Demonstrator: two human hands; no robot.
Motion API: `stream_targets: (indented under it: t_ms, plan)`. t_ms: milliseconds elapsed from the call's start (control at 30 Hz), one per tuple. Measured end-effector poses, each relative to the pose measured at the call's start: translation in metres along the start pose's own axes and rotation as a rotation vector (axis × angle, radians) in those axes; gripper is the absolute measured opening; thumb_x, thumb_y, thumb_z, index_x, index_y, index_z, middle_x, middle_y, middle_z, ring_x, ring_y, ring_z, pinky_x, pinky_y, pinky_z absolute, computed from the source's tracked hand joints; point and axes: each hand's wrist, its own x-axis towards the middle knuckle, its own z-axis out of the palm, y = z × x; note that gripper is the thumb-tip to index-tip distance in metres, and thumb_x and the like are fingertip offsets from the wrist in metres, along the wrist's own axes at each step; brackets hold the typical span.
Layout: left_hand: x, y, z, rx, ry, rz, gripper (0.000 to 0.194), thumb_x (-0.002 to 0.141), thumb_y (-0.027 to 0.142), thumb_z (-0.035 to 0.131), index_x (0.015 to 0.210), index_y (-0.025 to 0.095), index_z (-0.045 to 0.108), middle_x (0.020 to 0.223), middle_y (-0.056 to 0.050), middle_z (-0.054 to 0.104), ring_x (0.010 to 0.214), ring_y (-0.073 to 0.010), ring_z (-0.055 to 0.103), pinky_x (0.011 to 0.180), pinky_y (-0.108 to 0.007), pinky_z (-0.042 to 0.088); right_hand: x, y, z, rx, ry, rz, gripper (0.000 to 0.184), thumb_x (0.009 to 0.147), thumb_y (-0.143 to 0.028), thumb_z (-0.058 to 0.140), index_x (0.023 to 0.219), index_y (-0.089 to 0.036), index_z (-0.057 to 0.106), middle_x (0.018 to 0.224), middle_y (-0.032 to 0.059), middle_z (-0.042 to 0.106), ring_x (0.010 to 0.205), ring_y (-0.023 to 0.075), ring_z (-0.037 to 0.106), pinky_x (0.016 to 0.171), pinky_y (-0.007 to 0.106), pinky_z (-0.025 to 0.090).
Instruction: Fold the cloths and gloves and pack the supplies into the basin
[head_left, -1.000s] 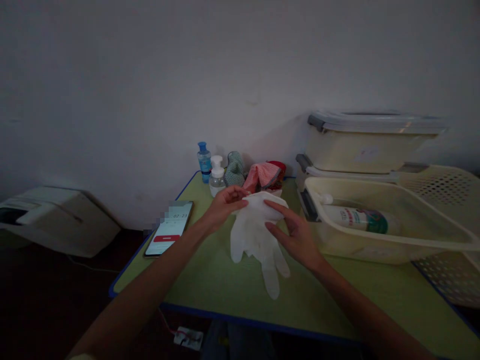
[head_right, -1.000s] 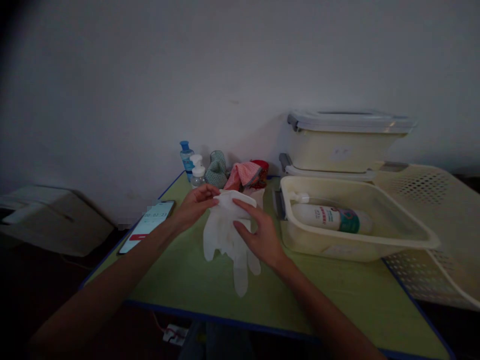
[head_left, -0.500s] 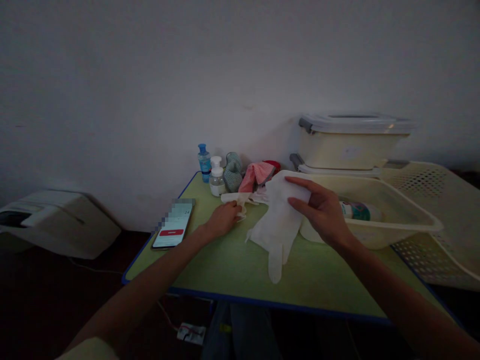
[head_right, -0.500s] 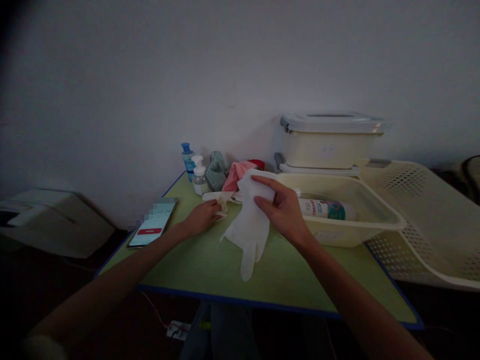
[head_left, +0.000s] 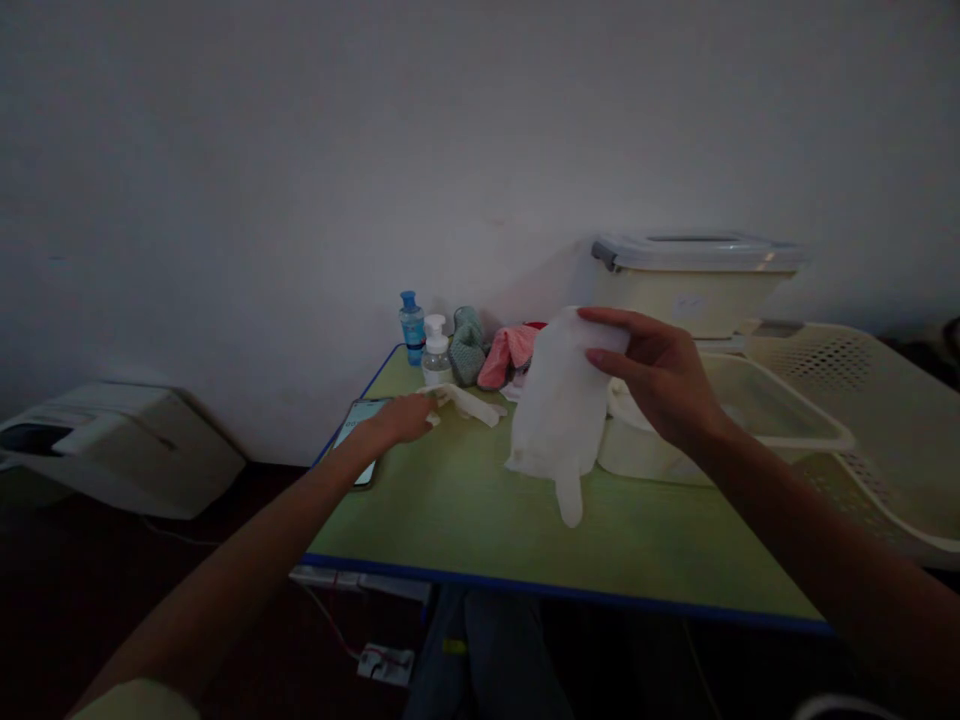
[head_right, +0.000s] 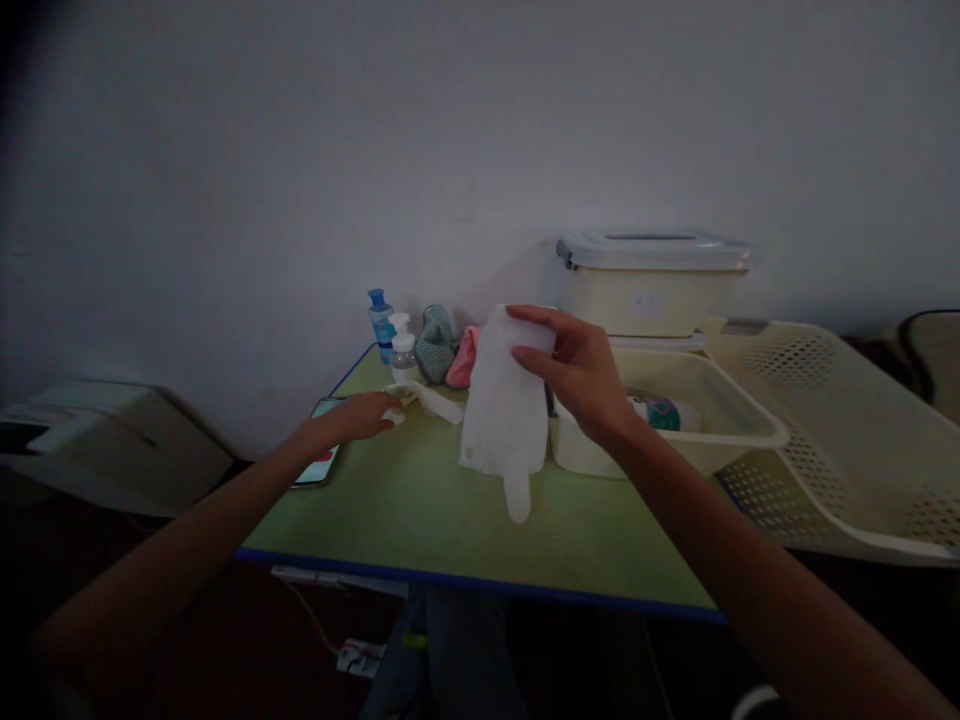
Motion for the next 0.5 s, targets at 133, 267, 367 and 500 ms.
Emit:
stream_targets:
  t_ms: [133,267,367,500]
  plan:
    - [0.003,0.003,-0.027,-0.093,-0.062,0.033,0.023,0.076,0.014,0.05,0.092,0.018,0.067,0.095,-0.01,0.068,0.075,-0.0201,0.064,0.07,-0.028,0.045,0.012,-0.003,0.001,-0.003,0.02,-0.01,0.024,0.064,-0.021,0.07,0.088,-0.026,0.068,0.089,0.0009,0.069,0.08,0.0188,0.063,0.074,0.039,0.052]
    - [0.003,0.024,-0.061,-0.486,-0.028,0.151,0.026,0.082,0.029,0.047,0.095,0.015,0.065,0.101,-0.009,0.066,0.062,-0.0135,0.062,0.062,-0.024,0.045,0.024,-0.007,0.004,0.01,0.001,-0.019,0.023,0.065,-0.017,0.069,0.088,-0.023,0.068,0.082,-0.0001,0.068,0.073,0.0169,0.064,0.07,0.038,0.053]
    - [0.002,0.053,-0.083,-1.055,0.064,0.311,0.029,0.082,0.037,0.05,0.095,0.016,0.064,0.102,-0.009,0.065,0.084,-0.0163,0.062,0.071,-0.025,0.045,0.033,-0.013,0.009,0.015,-0.03,-0.035,0.022,0.067,-0.014,0.067,0.088,-0.021,0.068,0.082,-0.0004,0.067,0.075,0.0163,0.063,0.07,0.037,0.052]
    - [0.007,0.087,-0.104,-1.422,0.06,0.374,0.024,0.079,0.036,0.057,0.086,0.014,0.063,0.087,-0.006,0.065,0.079,-0.0138,0.06,0.077,-0.027,0.043,0.046,-0.02,0.017,0.021,-0.055,-0.064,0.024,0.066,-0.014,0.068,0.088,-0.021,0.067,0.081,-0.0016,0.068,0.074,0.0147,0.063,0.068,0.033,0.052]
